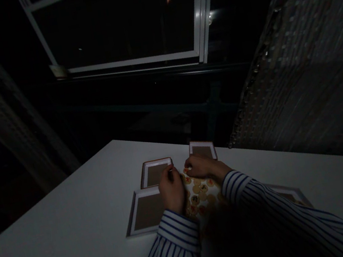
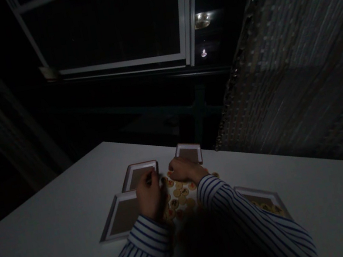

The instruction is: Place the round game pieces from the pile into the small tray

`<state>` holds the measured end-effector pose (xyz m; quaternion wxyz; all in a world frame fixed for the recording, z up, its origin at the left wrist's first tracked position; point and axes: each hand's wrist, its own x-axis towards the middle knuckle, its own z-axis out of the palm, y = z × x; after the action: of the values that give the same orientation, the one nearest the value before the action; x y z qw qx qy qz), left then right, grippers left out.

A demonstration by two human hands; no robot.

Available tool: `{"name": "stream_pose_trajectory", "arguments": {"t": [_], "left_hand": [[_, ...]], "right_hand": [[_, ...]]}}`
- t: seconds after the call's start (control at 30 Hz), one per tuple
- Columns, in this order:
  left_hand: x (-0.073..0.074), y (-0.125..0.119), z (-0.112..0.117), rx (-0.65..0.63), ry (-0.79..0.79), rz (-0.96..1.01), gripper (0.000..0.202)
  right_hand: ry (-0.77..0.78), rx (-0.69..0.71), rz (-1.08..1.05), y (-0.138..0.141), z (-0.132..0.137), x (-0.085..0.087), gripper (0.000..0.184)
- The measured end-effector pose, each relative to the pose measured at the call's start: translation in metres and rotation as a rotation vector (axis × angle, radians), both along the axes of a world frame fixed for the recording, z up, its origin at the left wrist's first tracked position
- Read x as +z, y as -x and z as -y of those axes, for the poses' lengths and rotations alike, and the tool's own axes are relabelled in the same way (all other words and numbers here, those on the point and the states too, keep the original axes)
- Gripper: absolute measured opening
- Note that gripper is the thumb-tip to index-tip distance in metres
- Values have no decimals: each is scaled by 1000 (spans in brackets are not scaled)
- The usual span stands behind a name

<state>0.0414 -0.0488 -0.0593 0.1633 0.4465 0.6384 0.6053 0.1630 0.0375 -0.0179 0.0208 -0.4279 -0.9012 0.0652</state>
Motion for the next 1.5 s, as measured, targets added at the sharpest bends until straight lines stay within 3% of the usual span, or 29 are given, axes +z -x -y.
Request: {"name": "stream_pose_trajectory", "arguments": {"t": [0.27, 0.53, 0.9, 1.13, 1.33, 1.5], "left_hand": [[0, -1, 0, -22, -3, -77, 28], [1, -3, 2, -28, 8, -97, 27], [0, -3, 2, -46, -2, -113, 27], [1, -9, 3, -112, -12, -185, 30], [0, -12, 2, -159, -43, -250, 31], [-2, -13, 3, -181, -86, -299, 31]], "right_hand": [[-56, -24, 53, -6, 0, 11, 25], [-31, -15, 102, -8, -6, 6, 22], [-15, 21, -30, -16, -9, 6, 26], [358, 28, -544, -32, -14, 3, 29], [572, 26, -709, -41, 0, 6, 40], [653, 91, -793, -39, 9, 10, 38]]}}
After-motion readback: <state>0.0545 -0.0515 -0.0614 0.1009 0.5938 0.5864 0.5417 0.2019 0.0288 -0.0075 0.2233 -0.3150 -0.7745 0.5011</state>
